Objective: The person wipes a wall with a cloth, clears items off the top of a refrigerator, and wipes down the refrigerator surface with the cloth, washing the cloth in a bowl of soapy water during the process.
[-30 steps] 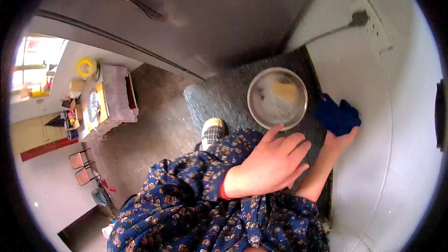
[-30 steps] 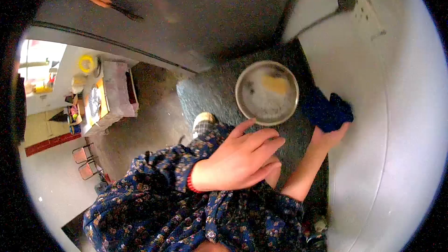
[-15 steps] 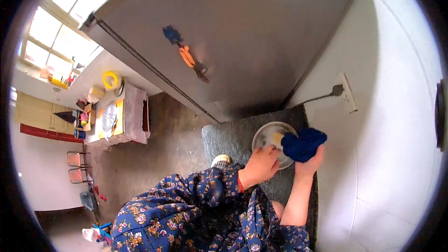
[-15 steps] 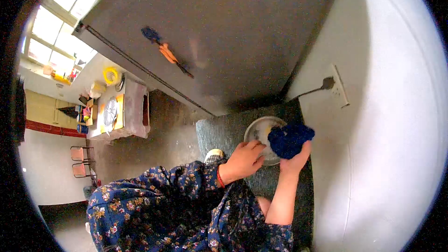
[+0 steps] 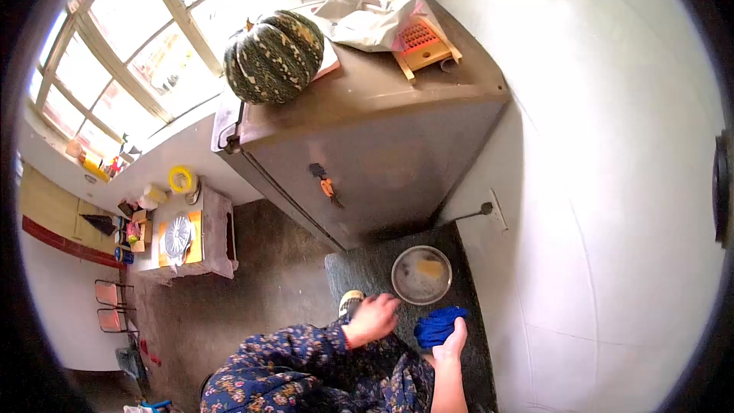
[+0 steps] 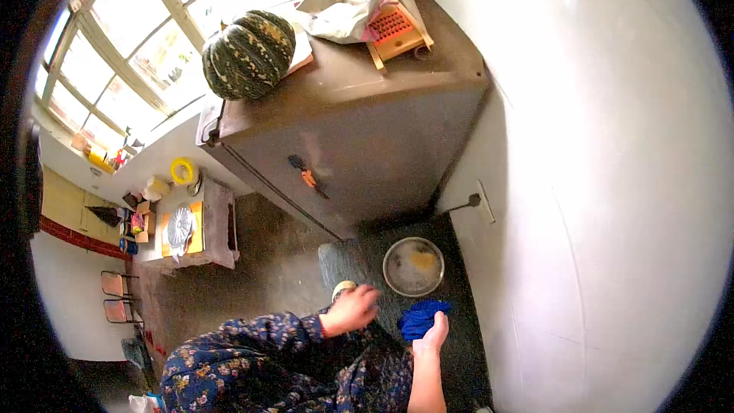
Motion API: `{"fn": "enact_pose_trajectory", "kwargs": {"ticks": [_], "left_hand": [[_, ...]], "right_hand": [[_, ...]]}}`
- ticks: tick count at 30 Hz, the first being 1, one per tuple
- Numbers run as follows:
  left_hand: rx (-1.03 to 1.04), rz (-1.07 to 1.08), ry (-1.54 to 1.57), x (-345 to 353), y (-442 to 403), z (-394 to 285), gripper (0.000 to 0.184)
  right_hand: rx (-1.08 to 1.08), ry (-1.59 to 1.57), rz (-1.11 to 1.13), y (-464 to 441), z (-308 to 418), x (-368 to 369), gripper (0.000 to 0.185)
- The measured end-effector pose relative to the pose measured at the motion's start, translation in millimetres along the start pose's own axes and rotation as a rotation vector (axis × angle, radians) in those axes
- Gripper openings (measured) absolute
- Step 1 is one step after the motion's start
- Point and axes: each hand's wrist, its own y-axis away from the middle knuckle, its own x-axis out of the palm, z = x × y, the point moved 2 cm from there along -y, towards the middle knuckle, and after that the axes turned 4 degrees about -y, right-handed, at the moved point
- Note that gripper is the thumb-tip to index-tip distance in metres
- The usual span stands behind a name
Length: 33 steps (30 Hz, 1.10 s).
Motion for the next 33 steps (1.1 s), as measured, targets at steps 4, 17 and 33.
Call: {"fn": "enact_pose_trajectory", "kwargs": {"ticks": [4,17,33], "left_hand": [[-0.043,-0.04,0.039,-80.9,26.8,-16.7,0.04],[-0.101,-0.242,0.229,-280.2,86.0,-117.7,0.044],[-0.276,-0.498,0.207,-357.6,125.6,-136.3,0.05]], "right_hand": [[0.043,0.066,-0.074,54.3,22.7,12.2,0.015],[0.033,0.262,0.255,193.5,97.6,153.2,0.027],[0.013,0.298,0.27,275.7,136.9,200.6,0.02]]}}
